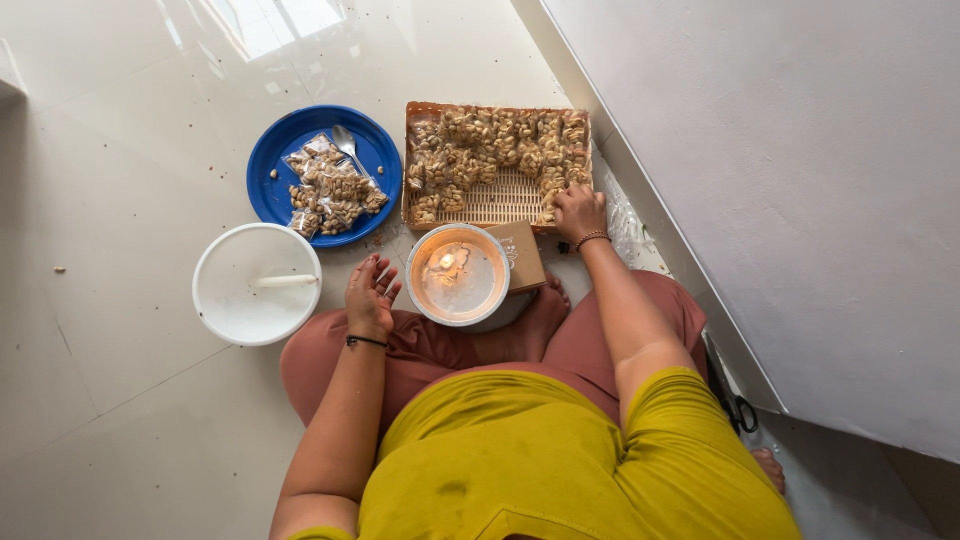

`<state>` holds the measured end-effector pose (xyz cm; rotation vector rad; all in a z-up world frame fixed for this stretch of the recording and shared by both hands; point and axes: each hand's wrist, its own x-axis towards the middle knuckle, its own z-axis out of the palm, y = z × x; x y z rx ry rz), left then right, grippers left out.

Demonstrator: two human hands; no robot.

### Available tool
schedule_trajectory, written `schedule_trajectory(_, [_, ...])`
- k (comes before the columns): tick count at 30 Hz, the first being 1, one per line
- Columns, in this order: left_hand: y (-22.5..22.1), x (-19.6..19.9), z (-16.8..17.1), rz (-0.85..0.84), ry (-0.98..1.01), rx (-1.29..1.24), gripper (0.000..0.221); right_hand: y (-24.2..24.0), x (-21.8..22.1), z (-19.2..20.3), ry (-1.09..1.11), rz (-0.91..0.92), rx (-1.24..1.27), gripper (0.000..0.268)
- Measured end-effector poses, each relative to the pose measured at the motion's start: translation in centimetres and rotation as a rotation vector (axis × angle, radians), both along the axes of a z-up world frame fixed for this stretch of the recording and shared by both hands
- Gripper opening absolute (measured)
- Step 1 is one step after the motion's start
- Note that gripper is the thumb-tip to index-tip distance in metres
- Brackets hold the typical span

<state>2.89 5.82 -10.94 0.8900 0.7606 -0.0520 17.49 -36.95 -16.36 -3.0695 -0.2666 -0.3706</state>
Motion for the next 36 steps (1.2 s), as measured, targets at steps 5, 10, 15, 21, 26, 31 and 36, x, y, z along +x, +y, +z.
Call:
schedule_trajectory(5, [0.0, 0.1, -0.6, -0.009, -0.004, 0.002, 0.024, 0.2, -1.2, -0.1, -0.004, -0.004, 0.006, 0.011])
schedule_trajectory(10, [-0.2, 0.0, -0.2, -0.019, 0.003, 0.004, 0.024, 0.7, -1.8, -0.6, -0.056, 0.086, 0.006, 0.006])
schedule_trajectory(15, [0.0, 0.2, -0.5, -0.017, 0.007, -0.001, 0.023, 1.3, -2.3, -0.2, -0.052, 0.193, 0.014, 0.013])
schedule_trajectory(21, [-0.1, 0.3, -0.3, -0.028, 0.014, -0.002, 0.023, 0.8, -2.4, -0.8, -0.075, 0.180, 0.012, 0.007])
schedule_trajectory(26, [-0.1, 0.3, -0.5, -0.031, 0.020, 0.003, 0.024, 0.0, -1.9, -2.1, -0.106, 0.130, 0.067, 0.006])
schedule_trajectory(31, [-0.1, 0.2, -0.3, -0.030, 0.015, 0.007, 0.024, 0.5, -2.5, -0.1, -0.131, 0.154, 0.193, 0.006])
schedule_trajectory(36, [-0.2, 0.1, -0.4, -0.013, -0.034, 0.076, 0.023, 0.6, -2.1, 2.4, -0.202, 0.202, 0.360, 0.003])
